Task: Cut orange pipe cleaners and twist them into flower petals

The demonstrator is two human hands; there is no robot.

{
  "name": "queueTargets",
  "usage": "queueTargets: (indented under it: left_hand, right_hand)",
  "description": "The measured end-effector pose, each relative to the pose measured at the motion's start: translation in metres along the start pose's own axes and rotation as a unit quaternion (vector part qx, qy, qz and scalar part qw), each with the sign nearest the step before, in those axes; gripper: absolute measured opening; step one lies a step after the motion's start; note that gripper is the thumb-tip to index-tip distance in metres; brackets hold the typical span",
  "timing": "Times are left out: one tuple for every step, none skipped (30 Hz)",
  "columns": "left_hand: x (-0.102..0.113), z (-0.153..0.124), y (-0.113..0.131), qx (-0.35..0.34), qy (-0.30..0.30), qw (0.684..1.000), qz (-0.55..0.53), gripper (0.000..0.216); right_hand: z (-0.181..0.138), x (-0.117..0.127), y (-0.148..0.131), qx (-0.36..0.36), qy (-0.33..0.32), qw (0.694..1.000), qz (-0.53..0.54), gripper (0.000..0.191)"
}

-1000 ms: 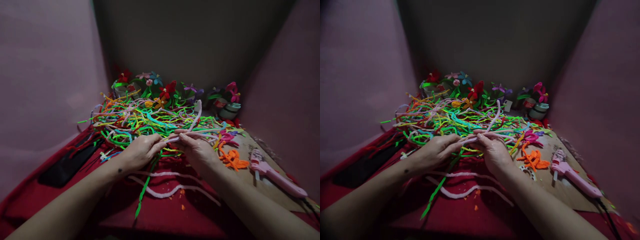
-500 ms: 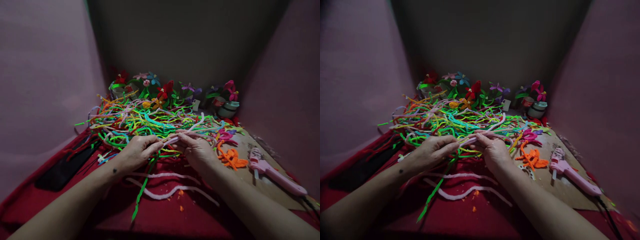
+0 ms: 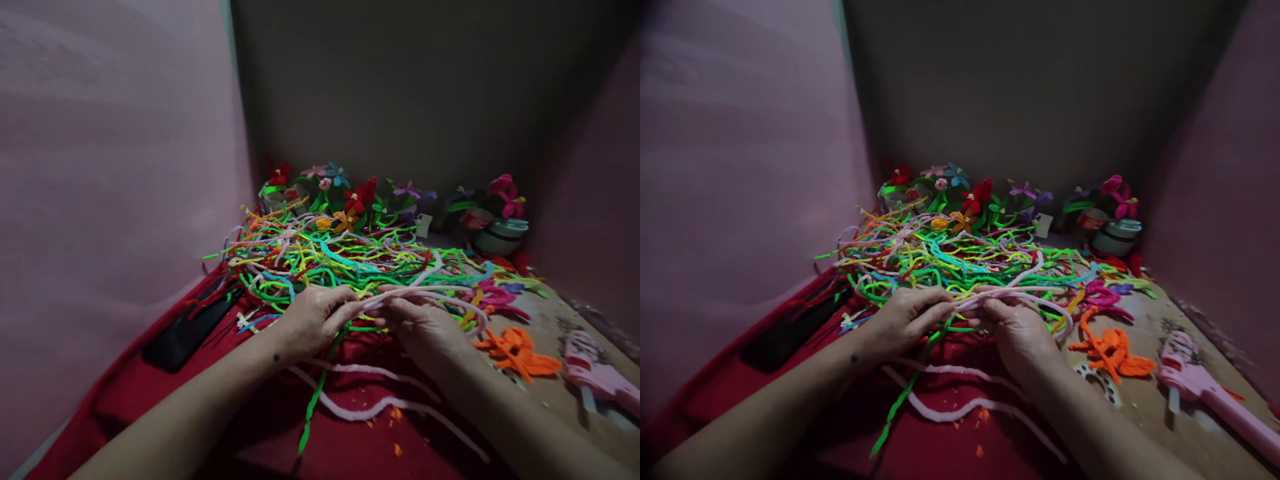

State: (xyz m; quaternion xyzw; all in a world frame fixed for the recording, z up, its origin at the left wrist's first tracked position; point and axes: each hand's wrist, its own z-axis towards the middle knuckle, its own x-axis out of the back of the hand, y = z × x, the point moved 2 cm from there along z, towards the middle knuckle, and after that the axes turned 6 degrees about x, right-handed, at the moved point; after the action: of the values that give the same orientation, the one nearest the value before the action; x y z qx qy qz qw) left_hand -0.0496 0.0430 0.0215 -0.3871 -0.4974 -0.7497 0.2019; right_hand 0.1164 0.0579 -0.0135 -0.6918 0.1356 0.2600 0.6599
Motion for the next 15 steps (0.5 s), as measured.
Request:
queueTargets:
  left_hand:
    - [0.0,-0.001,0.001,-0.011,0.003,1.0,0.003,0.03]
    - [0.0,-0.002,0.001,-0.024,0.007,1.0,0.006,0.029]
    - [0.0,-0.003,0.002,-0.038,0.011,0.999,0.008,0.028]
    - [0.0,-0.003,0.002,-0.052,0.016,0.998,0.01,0.026]
    - [0.0,-0.004,0.002,-0.063,0.02,0.998,0.012,0.025]
    - [0.0,-0.004,0.002,-0.067,0.024,0.997,0.015,0.025]
    - [0.0,-0.003,0.001,-0.065,0.029,0.997,0.018,0.025]
    - [0.001,-0.003,0.001,-0.058,0.035,0.997,0.021,0.026]
    - [0.002,-0.003,0.0,-0.051,0.04,0.998,0.024,0.026]
    - [0.003,-0.002,0.0,-0.043,0.047,0.998,0.026,0.026]
    - [0.004,-0.002,0.0,-0.038,0.052,0.998,0.029,0.025]
    - [0.006,-0.003,0.0,-0.035,0.055,0.997,0.033,0.023]
    - [0.008,-0.003,0.001,-0.035,0.06,0.997,0.038,0.022]
    - [0.01,-0.004,0.001,-0.036,0.066,0.996,0.044,0.022]
    - [0.014,-0.005,0.002,-0.039,0.077,0.995,0.051,0.022]
  right_hand:
    - [0.0,0.001,0.0,0.003,0.014,1.0,0.002,0.02]
    - [0.0,0.002,0.001,0.005,0.024,1.0,0.004,0.02]
    - [0.0,0.004,0.001,0.007,0.027,1.0,0.004,0.02]
    - [0.0,0.004,0.001,0.008,0.025,1.0,0.005,0.02]
    - [0.0,0.005,0.001,0.01,0.022,1.0,0.006,0.02]
    - [0.0,0.005,0.001,0.013,0.02,1.0,0.008,0.019]
    - [0.0,0.005,0.0,0.017,0.019,1.0,0.011,0.018]
    - [0.0,0.005,-0.002,0.021,0.021,0.999,0.014,0.017]
    - [0.0,0.004,-0.003,0.026,0.026,0.999,0.018,0.017]
    - [0.0,0.004,-0.005,0.032,0.035,0.999,0.023,0.017]
    - [0.0,0.003,-0.007,0.035,0.046,0.998,0.026,0.017]
    - [0.0,0.002,-0.009,0.035,0.054,0.998,0.027,0.017]
    - [0.0,0.001,-0.011,0.032,0.054,0.998,0.027,0.018]
    - [-0.001,-0.001,-0.013,0.024,0.046,0.998,0.027,0.018]
    - [-0.002,-0.003,-0.015,0.011,0.023,0.999,0.028,0.017]
